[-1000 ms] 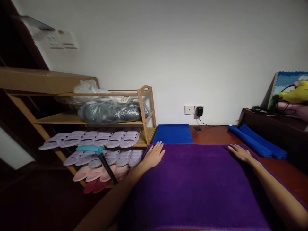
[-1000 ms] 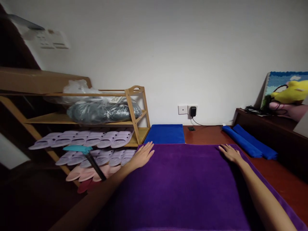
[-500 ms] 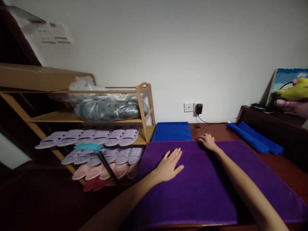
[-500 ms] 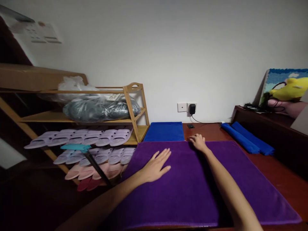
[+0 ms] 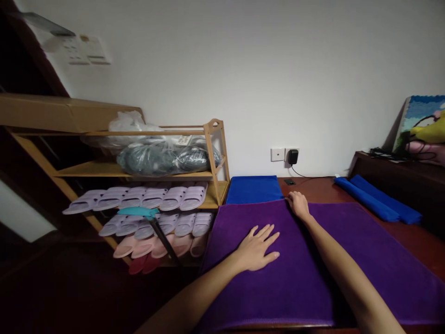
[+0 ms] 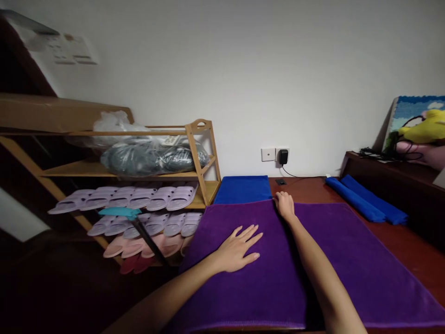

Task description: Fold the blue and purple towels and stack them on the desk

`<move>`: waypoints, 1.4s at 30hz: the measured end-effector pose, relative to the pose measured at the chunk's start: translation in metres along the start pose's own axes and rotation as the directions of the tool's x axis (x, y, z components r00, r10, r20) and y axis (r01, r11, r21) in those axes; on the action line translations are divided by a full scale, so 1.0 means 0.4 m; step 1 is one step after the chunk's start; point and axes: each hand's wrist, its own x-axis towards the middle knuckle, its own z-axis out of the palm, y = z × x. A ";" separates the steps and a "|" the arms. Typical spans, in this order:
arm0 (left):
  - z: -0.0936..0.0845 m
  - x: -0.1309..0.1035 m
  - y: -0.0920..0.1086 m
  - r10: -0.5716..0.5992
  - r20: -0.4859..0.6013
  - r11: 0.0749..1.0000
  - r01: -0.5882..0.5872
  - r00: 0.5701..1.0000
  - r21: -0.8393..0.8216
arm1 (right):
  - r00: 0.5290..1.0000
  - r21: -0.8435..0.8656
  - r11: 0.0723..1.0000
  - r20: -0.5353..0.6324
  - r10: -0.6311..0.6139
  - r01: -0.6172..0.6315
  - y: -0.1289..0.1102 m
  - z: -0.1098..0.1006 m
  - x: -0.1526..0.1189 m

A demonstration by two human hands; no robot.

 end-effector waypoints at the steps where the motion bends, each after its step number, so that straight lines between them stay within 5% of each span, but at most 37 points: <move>1: 0.001 0.000 0.000 0.003 0.001 1.000 -0.003 1.000 -0.001 | 1.000 0.002 1.000 -0.004 0.006 -0.006 -0.001 0.002 0.000; 11: -0.007 0.011 -0.010 -0.005 -0.008 1.000 0.006 1.000 0.026 | 0.996 0.049 0.998 0.077 0.044 -0.048 0.019 -0.014 -0.024; 15: -0.016 0.085 -0.052 -0.172 -0.063 0.982 0.176 0.983 0.065 | 0.987 0.035 0.999 0.161 0.022 -0.028 0.058 -0.025 -0.074; 19: 0.012 0.142 -0.117 -0.386 -0.171 0.908 0.405 0.907 0.101 | 0.967 -0.009 0.999 0.251 0.054 -0.053 0.075 0.000 -0.115; 23: 0.035 0.154 -0.143 -0.412 -0.148 0.895 0.430 0.899 0.116 | 0.958 -0.019 0.999 0.283 0.043 -0.039 0.076 0.008 -0.119; 26: 0.012 0.138 -0.127 -0.419 -0.179 0.889 0.442 0.890 0.120 | 0.963 -0.025 0.998 0.265 0.054 -0.049 0.118 -0.022 -0.125; 29: -0.035 0.059 -0.093 -0.375 -0.189 0.903 0.404 0.908 0.148 | 0.955 -0.073 0.990 0.263 0.137 -0.122 0.223 -0.075 -0.157; 32: -0.067 -0.102 -0.057 -0.255 -0.177 0.946 0.283 0.951 0.155 | 0.929 -0.153 0.958 0.248 0.274 -0.242 0.355 -0.123 -0.207; 37: -0.032 -0.356 -0.033 -0.242 -0.289 0.934 0.303 0.926 0.189 | 0.897 -0.217 0.914 0.216 0.386 -0.342 0.499 -0.126 -0.270; 42: 0.015 -0.409 -0.027 -0.242 -0.275 0.936 0.299 0.930 0.185 | 0.900 -0.247 0.911 0.209 0.383 -0.330 0.537 -0.094 -0.278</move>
